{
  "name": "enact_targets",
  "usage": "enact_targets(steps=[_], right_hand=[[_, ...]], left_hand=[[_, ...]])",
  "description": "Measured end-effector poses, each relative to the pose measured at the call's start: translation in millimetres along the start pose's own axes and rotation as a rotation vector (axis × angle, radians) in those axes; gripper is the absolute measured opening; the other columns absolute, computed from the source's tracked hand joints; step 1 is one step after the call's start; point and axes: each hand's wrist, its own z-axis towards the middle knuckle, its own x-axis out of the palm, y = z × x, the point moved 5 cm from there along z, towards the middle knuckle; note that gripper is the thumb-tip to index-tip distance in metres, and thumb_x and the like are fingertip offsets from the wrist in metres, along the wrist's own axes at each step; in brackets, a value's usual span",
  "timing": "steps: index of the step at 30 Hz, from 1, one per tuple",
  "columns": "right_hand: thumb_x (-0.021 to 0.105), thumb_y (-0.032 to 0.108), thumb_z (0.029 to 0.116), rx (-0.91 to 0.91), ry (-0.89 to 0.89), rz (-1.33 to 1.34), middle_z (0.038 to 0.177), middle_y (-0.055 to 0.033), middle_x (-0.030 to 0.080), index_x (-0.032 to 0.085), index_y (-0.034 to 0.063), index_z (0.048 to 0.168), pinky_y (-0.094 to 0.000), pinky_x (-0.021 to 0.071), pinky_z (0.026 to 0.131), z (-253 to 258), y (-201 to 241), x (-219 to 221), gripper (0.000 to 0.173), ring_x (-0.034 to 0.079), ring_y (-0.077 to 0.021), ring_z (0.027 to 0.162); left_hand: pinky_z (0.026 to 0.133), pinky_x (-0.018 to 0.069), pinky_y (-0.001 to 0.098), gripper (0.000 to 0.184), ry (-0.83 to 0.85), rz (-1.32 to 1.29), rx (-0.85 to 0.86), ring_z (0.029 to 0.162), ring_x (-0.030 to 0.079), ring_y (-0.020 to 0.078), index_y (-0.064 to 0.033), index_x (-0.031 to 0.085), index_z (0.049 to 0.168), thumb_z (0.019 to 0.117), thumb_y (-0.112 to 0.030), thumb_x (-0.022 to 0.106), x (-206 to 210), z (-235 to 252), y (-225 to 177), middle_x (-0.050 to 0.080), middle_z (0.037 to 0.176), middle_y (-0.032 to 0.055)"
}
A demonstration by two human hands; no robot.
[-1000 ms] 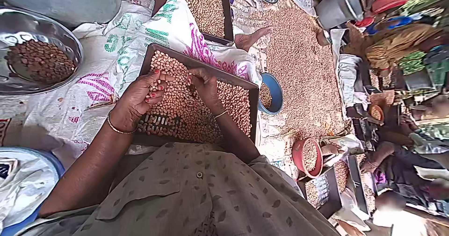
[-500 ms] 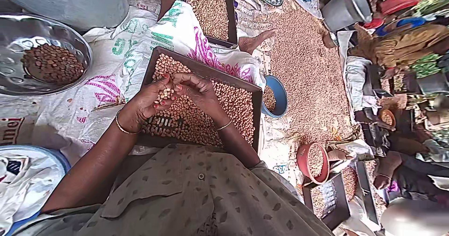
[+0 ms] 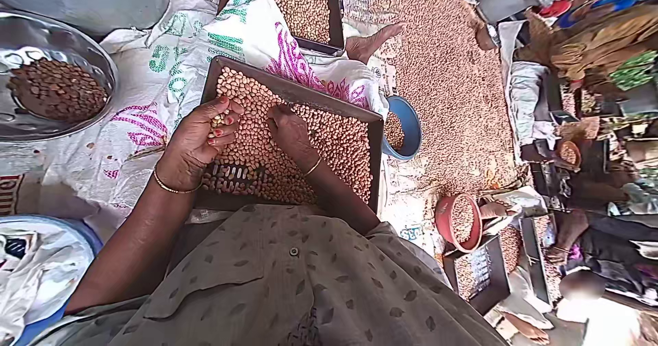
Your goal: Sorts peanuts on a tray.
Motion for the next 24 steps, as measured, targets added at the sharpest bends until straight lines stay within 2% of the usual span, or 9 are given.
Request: enact_targets(steps=[5, 7, 9, 11, 13, 15, 17, 20, 24], right_hand=[[0.061, 0.012, 0.0946, 0.017, 0.023, 0.004, 0.111, -0.0177, 0.072, 0.073, 0.0017, 0.106, -0.0526, 0.0577, 0.075, 1.7, -2.4, -0.2, 0.019, 0.072, -0.0344, 0.095], [0.064, 0.015, 0.0924, 0.074, 0.01, 0.177, 0.096, -0.016, 0.072, 0.071, 0.0009, 0.101, -0.053, 0.0546, 0.075, 5.6, -14.5, -4.0, 0.018, 0.071, -0.0322, 0.088], [0.065, 0.01, 0.0923, 0.04, -0.109, 0.491, 0.084, -0.013, 0.07, 0.071, -0.0015, 0.099, -0.04, 0.0534, 0.068, 7.5, -20.9, -18.4, 0.014, 0.066, -0.0213, 0.073], [0.064, 0.003, 0.094, -0.069, -0.112, 0.823, 0.09, -0.012, 0.068, 0.067, -0.0059, 0.106, -0.0279, 0.0567, 0.066, 2.0, -7.0, -35.8, 0.015, 0.064, -0.0118, 0.071], [0.064, 0.001, 0.0956, -0.136, -0.026, 0.921, 0.096, -0.0134, 0.068, 0.064, -0.0082, 0.115, -0.0259, 0.0581, 0.067, -6.7, 9.8, -41.4, 0.021, 0.066, -0.0106, 0.073], [0.063, 0.0, 0.0952, -0.163, -0.012, 0.794, 0.087, -0.0131, 0.068, 0.065, -0.0077, 0.107, -0.0274, 0.0556, 0.063, -8.5, 10.6, -35.0, 0.014, 0.063, -0.0121, 0.067], [0.063, 0.001, 0.0932, -0.209, 0.032, 0.527, 0.083, -0.0148, 0.069, 0.069, -0.0049, 0.098, -0.0371, 0.0549, 0.065, -8.5, 4.9, -20.0, 0.01, 0.065, -0.0208, 0.069], [0.061, 0.005, 0.0958, -0.242, 0.151, 0.159, 0.106, -0.0197, 0.072, 0.074, -0.0004, 0.103, -0.0525, 0.0581, 0.08, -15.6, 6.2, 1.2, 0.016, 0.072, -0.0357, 0.096], [0.057, 0.007, 0.0997, -0.154, 0.238, -0.006, 0.12, -0.019, 0.069, 0.072, 0.001, 0.111, -0.0512, 0.0579, 0.084, -19.6, 19.4, 0.5, 0.02, 0.07, -0.0355, 0.106]], left_hand=[[0.038, 0.0284, 0.0094, 0.043, -0.015, 0.031, -0.009, 0.042, 0.035, -0.004, -0.0159, 0.063, 0.095, 0.1117, -0.029, 0.026, 2.6, 0.1, 0.4, 0.048, 0.063, -0.0114], [0.038, 0.0286, 0.0098, 0.048, -0.023, 0.065, -0.038, 0.042, 0.035, -0.0037, -0.0149, 0.064, 0.099, 0.1127, -0.034, 0.023, 2.9, 0.1, 1.1, 0.049, 0.064, -0.0105], [0.037, 0.028, 0.0105, 0.055, -0.038, 0.116, -0.078, 0.042, 0.034, -0.0027, -0.0124, 0.066, 0.105, 0.1126, -0.041, 0.02, 3.1, 0.5, 2.4, 0.053, 0.068, -0.008], [0.037, 0.0283, 0.0113, 0.061, -0.027, 0.152, -0.132, 0.042, 0.035, -0.0021, -0.0107, 0.067, 0.108, 0.1119, -0.046, 0.017, 5.3, 0.4, 6.0, 0.056, 0.069, -0.0055], [0.037, 0.0305, 0.0104, 0.06, 0.006, 0.154, -0.178, 0.042, 0.037, -0.0031, -0.011, 0.065, 0.107, 0.112, -0.045, 0.016, 8.3, -0.8, 9.3, 0.058, 0.07, -0.0048], [0.037, 0.0297, 0.0103, 0.053, 0.018, 0.107, -0.167, 0.042, 0.036, -0.0029, -0.0115, 0.065, 0.103, 0.1127, -0.039, 0.02, 7.6, 0.6, 8.6, 0.055, 0.07, -0.0062], [0.037, 0.029, 0.0094, 0.042, -0.015, 0.053, -0.105, 0.042, 0.035, -0.0038, -0.0147, 0.062, 0.095, 0.112, -0.031, 0.027, 3.0, 0.8, 5.6, 0.052, 0.068, -0.0086], [0.038, 0.0282, 0.0088, 0.038, -0.008, -0.004, -0.036, 0.043, 0.035, -0.0041, -0.0171, 0.059, 0.09, 0.1112, -0.026, 0.028, 3.1, -0.4, 1.3, 0.049, 0.067, -0.0099], [0.037, 0.0265, 0.0095, 0.041, 0.023, -0.025, 0.002, 0.044, 0.034, -0.0029, -0.0191, 0.055, 0.082, 0.111, -0.026, 0.027, 3.4, 0.3, 0.2, 0.049, 0.068, -0.0091]])
